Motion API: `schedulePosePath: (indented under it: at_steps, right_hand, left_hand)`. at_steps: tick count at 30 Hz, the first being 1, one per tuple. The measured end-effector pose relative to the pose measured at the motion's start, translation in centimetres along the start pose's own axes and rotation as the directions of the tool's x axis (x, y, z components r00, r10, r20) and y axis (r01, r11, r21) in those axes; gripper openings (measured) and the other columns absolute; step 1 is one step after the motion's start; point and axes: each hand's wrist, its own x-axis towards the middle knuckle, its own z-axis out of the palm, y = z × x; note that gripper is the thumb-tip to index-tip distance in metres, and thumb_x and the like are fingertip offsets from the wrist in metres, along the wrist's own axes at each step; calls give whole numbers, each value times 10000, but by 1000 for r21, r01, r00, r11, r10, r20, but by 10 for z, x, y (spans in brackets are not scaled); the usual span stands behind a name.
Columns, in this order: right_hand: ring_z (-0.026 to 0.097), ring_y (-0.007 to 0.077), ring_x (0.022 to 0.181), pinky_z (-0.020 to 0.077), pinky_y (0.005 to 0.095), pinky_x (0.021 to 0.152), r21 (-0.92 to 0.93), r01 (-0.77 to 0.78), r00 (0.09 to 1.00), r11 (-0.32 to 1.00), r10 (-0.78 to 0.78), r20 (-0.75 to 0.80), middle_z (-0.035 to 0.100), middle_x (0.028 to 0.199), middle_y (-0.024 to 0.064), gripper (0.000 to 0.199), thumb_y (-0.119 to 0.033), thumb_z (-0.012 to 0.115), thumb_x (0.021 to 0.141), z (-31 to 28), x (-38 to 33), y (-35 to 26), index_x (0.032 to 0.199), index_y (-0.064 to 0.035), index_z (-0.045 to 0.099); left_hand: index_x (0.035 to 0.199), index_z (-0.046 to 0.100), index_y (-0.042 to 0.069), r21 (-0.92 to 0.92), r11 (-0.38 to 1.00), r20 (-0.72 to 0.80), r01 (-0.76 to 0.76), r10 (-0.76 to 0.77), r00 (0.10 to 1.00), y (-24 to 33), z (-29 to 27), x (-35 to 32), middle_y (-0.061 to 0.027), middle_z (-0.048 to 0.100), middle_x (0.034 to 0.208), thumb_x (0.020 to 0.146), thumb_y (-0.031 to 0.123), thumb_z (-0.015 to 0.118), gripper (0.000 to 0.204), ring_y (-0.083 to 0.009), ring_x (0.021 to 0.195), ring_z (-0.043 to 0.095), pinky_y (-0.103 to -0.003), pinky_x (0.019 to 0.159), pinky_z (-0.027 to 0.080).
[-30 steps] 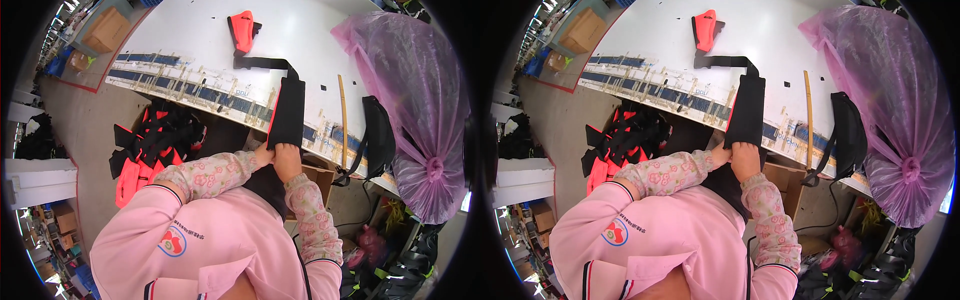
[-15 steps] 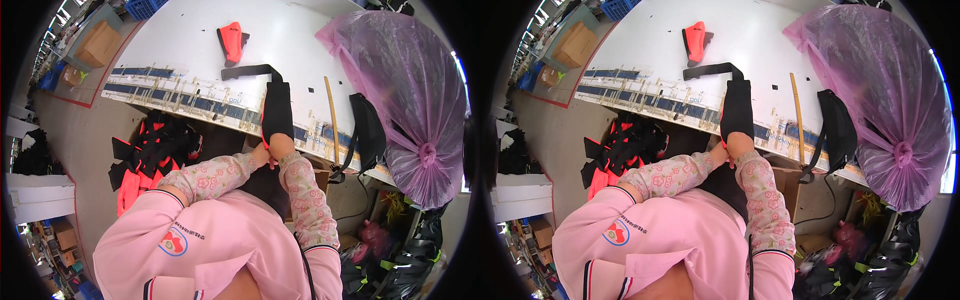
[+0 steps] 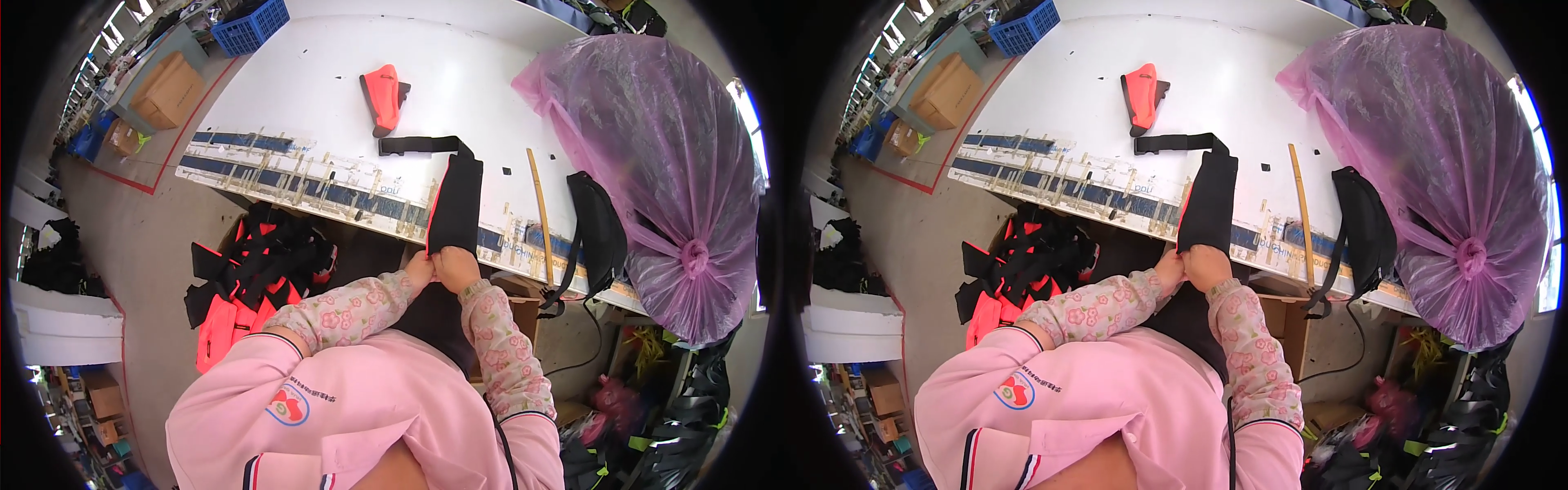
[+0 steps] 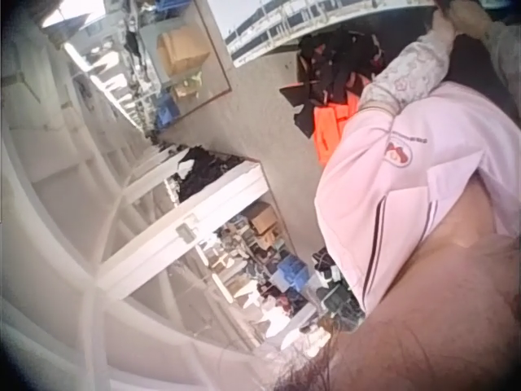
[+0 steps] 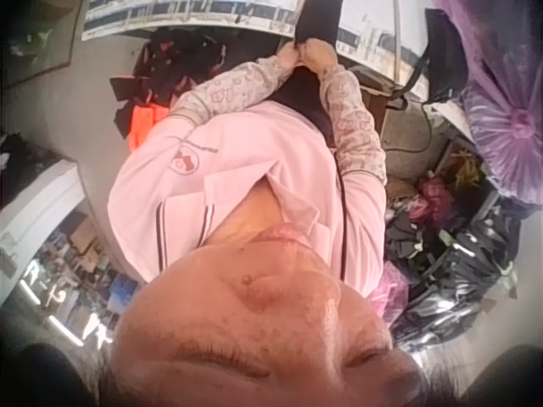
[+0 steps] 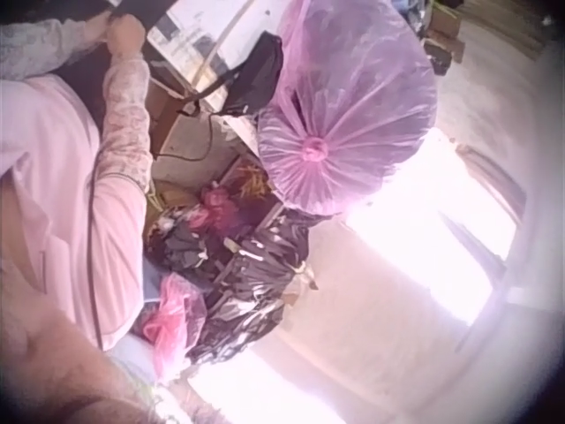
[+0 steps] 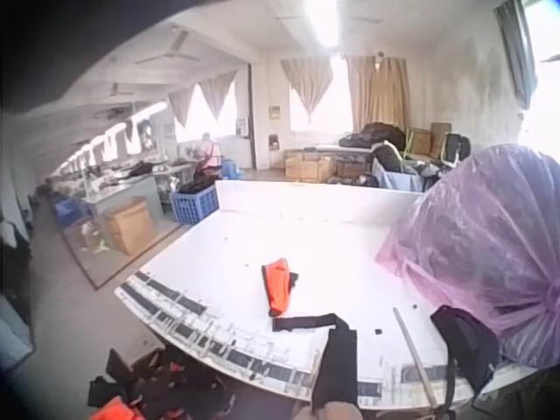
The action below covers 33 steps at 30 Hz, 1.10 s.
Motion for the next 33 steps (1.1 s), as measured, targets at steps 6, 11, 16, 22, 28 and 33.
schedulePosePath:
  at_steps: [6, 11, 16, 22, 28, 33]
  right_hand:
    - [613, 329, 695, 490, 370, 661, 243, 126, 985, 962, -149, 82, 612, 740, 211, 256, -156, 522, 855, -54, -2, -8, 788, 78, 601]
    - [557, 279, 1096, 435, 342, 933, 105, 202, 926, 974, -155, -343, 586, 1151, 133, 424, 39, 577, 768, -95, -24, -12, 1186, -23, 538]
    - [457, 332, 1200, 368, 388, 1023, -75, 318, 917, 945, -327, -229, 498, 1272, 160, 551, 64, 598, 678, -44, -8, 0, 1214, -30, 510]
    - [482, 310, 1178, 372, 397, 1024, -6, 335, 910, 942, -325, -256, 535, 1233, 154, 479, 31, 571, 702, -13, -10, 11, 1178, -23, 544]
    - [462, 326, 1198, 333, 413, 1050, 200, 341, 935, 918, -310, -171, 530, 1232, 181, 417, 88, 494, 780, -22, -14, 18, 1177, -27, 552]
    - [460, 328, 1203, 318, 406, 1055, 245, 340, 936, 908, -302, -178, 532, 1232, 181, 359, 25, 502, 825, -28, -16, 11, 1179, -18, 547]
  left_hand:
    - [954, 611, 56, -3, 999, -61, -45, 45, 997, 11, 15, -10, -76, 649, 803, 926, 164, 459, 189, -132, 592, 601, -248, 518, 488]
    - [942, 617, 35, -100, 995, -69, -1, -6, 998, 30, 30, -23, -104, 664, 769, 920, 218, 497, 220, -140, 495, 579, -236, 480, 473]
    - [922, 608, 36, -70, 997, -108, 11, -18, 994, 15, 24, -14, -95, 652, 760, 905, 220, 498, 215, -153, 523, 590, -262, 498, 485]
    - [943, 603, 62, -218, 973, -245, 75, -128, 961, 7, 26, -9, -85, 621, 854, 870, 112, 471, 159, -167, 739, 614, -316, 690, 504]
    - [1064, 559, 58, -76, 983, 257, 166, -142, 956, 40, -16, -27, -108, 601, 986, 887, 276, 544, 281, -209, 849, 613, -379, 797, 508]
    - [1137, 522, 114, -102, 888, 259, 448, -412, 874, 90, -11, -35, -142, 554, 1098, 865, 456, 560, 439, -268, 871, 608, -422, 818, 507]
